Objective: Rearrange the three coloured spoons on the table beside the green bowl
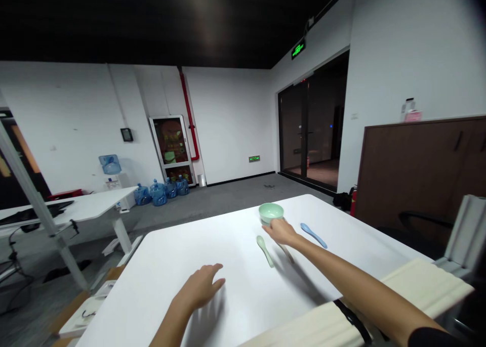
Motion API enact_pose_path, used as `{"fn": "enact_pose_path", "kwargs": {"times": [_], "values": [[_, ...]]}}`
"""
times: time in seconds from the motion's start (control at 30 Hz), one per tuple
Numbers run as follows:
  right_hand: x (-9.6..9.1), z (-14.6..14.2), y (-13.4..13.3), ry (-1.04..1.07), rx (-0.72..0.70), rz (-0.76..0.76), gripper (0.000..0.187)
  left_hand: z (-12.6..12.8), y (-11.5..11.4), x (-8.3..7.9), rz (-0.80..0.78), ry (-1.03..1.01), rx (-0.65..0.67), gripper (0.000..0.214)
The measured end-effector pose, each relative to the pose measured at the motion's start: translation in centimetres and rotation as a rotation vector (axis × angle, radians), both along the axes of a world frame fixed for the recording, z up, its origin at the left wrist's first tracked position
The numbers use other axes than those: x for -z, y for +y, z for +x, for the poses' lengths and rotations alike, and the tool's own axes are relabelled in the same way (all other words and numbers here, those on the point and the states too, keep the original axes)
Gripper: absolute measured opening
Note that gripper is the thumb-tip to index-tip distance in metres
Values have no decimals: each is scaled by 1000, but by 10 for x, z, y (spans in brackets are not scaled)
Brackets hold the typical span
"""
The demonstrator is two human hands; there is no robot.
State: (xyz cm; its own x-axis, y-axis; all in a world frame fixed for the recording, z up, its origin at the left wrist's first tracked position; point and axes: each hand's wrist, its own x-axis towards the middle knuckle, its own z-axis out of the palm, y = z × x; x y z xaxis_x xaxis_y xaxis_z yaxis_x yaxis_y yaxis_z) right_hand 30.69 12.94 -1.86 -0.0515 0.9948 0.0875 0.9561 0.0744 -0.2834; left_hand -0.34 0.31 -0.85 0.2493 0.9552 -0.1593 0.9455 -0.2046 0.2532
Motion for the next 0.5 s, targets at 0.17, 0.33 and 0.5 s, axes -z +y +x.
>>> {"fn": "enact_pose_path", "kwargs": {"times": [0.17, 0.33, 0.5], "values": [[-16, 37, -9, 13, 38, 105, 56, -1, 0, 1, 4, -8, -3, 57], [7, 71, -13, -54, 25, 226, 62, -1, 1, 3, 15, -17, -1, 57], [36, 89, -11, -65, 32, 194, 68, -2, 2, 4, 16, -29, -6, 58]]}}
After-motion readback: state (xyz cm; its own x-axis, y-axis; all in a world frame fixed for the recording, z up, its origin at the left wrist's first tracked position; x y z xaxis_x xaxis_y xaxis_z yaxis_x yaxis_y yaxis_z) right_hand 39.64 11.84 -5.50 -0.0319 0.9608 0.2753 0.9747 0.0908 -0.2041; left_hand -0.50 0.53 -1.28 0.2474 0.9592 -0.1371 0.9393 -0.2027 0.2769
